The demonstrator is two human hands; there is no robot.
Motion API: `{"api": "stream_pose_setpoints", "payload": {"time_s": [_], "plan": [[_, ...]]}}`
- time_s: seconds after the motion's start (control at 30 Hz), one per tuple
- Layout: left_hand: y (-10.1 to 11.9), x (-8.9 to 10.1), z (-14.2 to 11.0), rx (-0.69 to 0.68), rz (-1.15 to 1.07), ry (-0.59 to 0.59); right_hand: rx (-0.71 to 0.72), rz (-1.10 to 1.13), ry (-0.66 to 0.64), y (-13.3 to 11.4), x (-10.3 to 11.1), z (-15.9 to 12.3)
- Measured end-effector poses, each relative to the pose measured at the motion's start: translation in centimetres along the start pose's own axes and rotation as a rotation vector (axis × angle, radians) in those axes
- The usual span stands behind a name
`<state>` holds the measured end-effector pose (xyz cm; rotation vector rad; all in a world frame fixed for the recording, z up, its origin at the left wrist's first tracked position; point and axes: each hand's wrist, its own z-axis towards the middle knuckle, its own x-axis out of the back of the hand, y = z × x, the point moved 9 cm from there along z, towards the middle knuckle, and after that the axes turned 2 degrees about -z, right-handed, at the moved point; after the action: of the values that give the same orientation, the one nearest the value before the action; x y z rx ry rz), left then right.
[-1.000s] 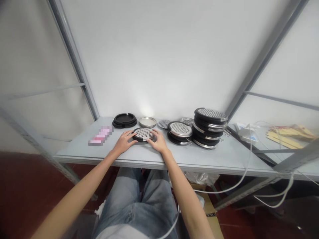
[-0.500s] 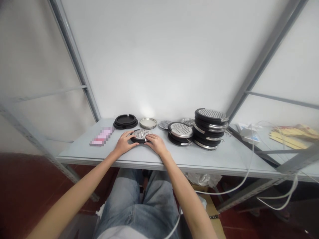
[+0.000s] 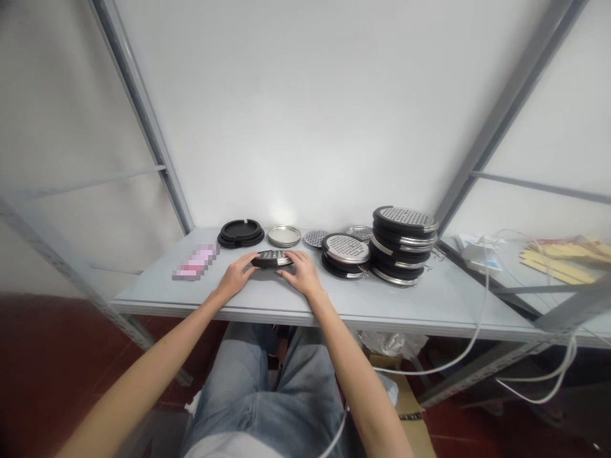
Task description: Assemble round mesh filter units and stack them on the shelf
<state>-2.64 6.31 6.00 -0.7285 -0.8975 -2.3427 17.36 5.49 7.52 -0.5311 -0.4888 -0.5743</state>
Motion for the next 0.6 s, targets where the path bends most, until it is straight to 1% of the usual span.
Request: {"api": "stream_pose_setpoints", "payload": {"time_s": [0.13, 0.2, 0.3, 0.43, 0.6], "plan": [[0.0, 0.2, -0.1, 0.036, -0.074, 0.016, -0.095, 0.057, 0.069, 1.7, 0.4, -0.2], [0.0, 0.3, -0.1, 0.038, -0.093, 0.021, -0.109, 0.067, 0.082, 2.1, 0.4, -0.4], [-0.1, 0.2, 0.0, 0.036, -0.079, 0.017, -0.085, 0.064, 0.067, 2.0, 0.4, -0.4], [-0.2, -0.1, 0.0, 0.032, 0.011, 0.004, -0.051, 0.038, 0.06, 1.5, 0.6, -0.3], [0.2, 0.0, 0.0, 0.009, 0.046, 0.003, -0.07, 0.038, 0.067, 1.7, 0.5, -0.3]]}}
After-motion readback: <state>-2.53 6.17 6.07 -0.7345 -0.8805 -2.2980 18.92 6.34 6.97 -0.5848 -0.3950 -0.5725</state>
